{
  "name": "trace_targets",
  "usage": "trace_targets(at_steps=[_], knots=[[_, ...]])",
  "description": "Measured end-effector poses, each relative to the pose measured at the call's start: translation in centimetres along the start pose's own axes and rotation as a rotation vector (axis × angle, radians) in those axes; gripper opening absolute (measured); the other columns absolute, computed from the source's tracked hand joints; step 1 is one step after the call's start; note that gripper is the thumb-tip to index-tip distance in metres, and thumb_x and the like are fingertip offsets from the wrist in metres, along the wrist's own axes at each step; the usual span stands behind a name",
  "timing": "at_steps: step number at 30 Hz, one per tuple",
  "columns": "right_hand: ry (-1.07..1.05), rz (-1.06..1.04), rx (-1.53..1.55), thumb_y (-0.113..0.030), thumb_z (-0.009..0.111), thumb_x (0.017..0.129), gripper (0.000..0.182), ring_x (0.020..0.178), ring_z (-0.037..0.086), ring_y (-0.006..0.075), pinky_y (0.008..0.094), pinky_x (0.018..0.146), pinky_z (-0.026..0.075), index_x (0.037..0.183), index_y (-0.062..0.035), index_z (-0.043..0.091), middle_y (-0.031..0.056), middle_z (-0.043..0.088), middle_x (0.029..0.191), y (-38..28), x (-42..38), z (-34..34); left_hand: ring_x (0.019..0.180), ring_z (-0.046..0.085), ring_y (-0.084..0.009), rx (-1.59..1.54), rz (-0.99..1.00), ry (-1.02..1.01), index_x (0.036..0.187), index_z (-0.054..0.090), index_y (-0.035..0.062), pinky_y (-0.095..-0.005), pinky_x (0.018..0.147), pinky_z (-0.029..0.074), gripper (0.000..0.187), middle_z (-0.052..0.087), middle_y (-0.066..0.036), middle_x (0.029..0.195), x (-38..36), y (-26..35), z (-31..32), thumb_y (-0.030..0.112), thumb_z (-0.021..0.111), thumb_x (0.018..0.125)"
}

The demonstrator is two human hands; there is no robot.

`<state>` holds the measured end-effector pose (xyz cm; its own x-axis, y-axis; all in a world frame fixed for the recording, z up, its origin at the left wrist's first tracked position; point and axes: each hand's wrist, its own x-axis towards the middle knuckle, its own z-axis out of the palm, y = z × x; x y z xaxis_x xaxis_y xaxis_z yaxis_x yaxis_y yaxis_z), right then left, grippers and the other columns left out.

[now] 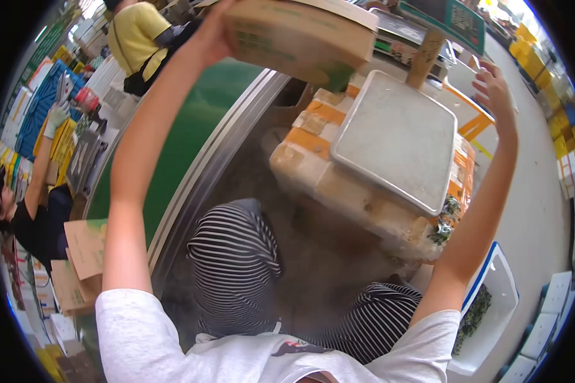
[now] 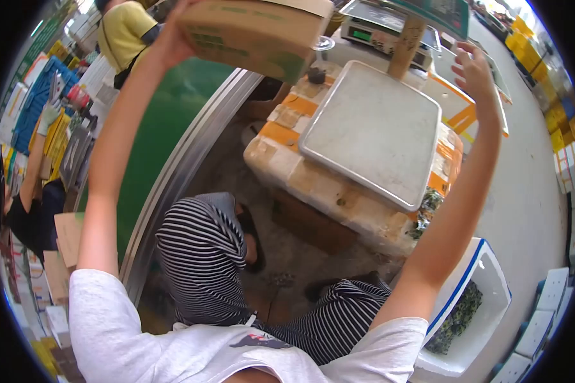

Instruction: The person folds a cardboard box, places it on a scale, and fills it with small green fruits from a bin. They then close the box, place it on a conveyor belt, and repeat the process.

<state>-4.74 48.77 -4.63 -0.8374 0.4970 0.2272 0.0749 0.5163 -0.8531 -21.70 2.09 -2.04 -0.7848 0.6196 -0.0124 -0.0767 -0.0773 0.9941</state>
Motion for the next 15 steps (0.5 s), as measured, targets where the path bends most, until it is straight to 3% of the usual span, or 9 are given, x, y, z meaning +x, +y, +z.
trace_targets(at_steps=[1, 5, 8, 9, 11, 15], knots=[[0.018, -0.022, -0.007, -0.034, 0.044, 0.096, 0.044, 0.116, 0.056, 0.0257, 0.0384, 0.097, 0.046, 0.134, -0.0107, 0.047, 0.0138, 0.053, 0.129, 0.2, 0.2, -0.1, 0.141, 0.024, -0.0278, -0.017, 0.022, -0.096, 0.152, 0.012, 0.0238, -0.0559, 0.107, 0.029, 0.095, 0.019, -0.009, 0.156, -2.3, 1.4, -4.5, 0.066, 0.058, 0.082], [-0.047, -0.040, -0.134, -0.040, 0.041, 0.097, 0.049, 0.123, 0.052, 0.0295, 0.0415, 0.105, 0.042, 0.136, -0.0113, 0.044, 0.0188, 0.049, 0.135, -0.4, -1.1, 0.5, 0.110, 0.061, -0.0232, 0.059, -0.072, 0.266, 0.129, 0.053, 0.0095, -0.0412, 0.094, 0.048, 0.059, 0.061, -0.011, 0.122, -12.3, 3.9, -16.2, 0.052, 0.052, 0.088], [-0.136, -0.045, -0.132, -0.041, 0.041, 0.096, 0.049, 0.122, 0.053, 0.0292, 0.0402, 0.103, 0.043, 0.136, -0.0122, 0.044, 0.0191, 0.049, 0.134, 0.0, -1.3, 0.7, 0.103, 0.061, -0.0185, 0.043, -0.172, 0.290, 0.120, 0.058, 0.0111, -0.0392, 0.090, 0.049, 0.053, 0.064, -0.006, 0.110, -15.8, -1.4, -21.4, 0.052, 0.052, 0.087], [-0.151, -0.046, -0.137, -0.041, 0.042, 0.096, 0.050, 0.122, 0.053, 0.0289, 0.0398, 0.103, 0.043, 0.136, -0.0125, 0.044, 0.0190, 0.050, 0.133, -0.2, -1.2, 0.9, 0.099, 0.061, -0.0182, 0.105, -0.267, 0.309, 0.120, 0.058, 0.0117, -0.0389, 0.086, 0.049, 0.055, 0.064, -0.006, 0.110, -16.3, -3.9, -22.3, 0.055, 0.052, 0.086], [-0.179, -0.036, -0.145, -0.042, 0.044, 0.095, 0.051, 0.121, 0.054, 0.0284, 0.0389, 0.102, 0.044, 0.137, -0.0130, 0.044, 0.0189, 0.051, 0.132, -0.6, -1.4, 1.4, 0.095, 0.061, -0.0181, -0.067, -0.314, 0.355, 0.121, 0.058, 0.0126, -0.0384, 0.085, 0.048, 0.057, 0.064, -0.005, 0.111, -17.2, -7.4, -23.7, 0.056, 0.053, 0.085], [-0.338, -0.166, -0.255, -0.035, 0.046, 0.096, 0.040, 0.109, 0.059, 0.0199, 0.0332, 0.093, 0.047, 0.128, -0.0109, 0.051, 0.0118, 0.057, 0.122, -4.2, -4.5, 4.9, 0.096, 0.061, -0.0170, -0.122, -0.380, 0.433, 0.123, 0.056, 0.0130, -0.0371, 0.087, 0.047, 0.058, 0.063, -0.005, 0.115, -17.7, -9.3, -23.3, 0.056, 0.053, 0.085]])
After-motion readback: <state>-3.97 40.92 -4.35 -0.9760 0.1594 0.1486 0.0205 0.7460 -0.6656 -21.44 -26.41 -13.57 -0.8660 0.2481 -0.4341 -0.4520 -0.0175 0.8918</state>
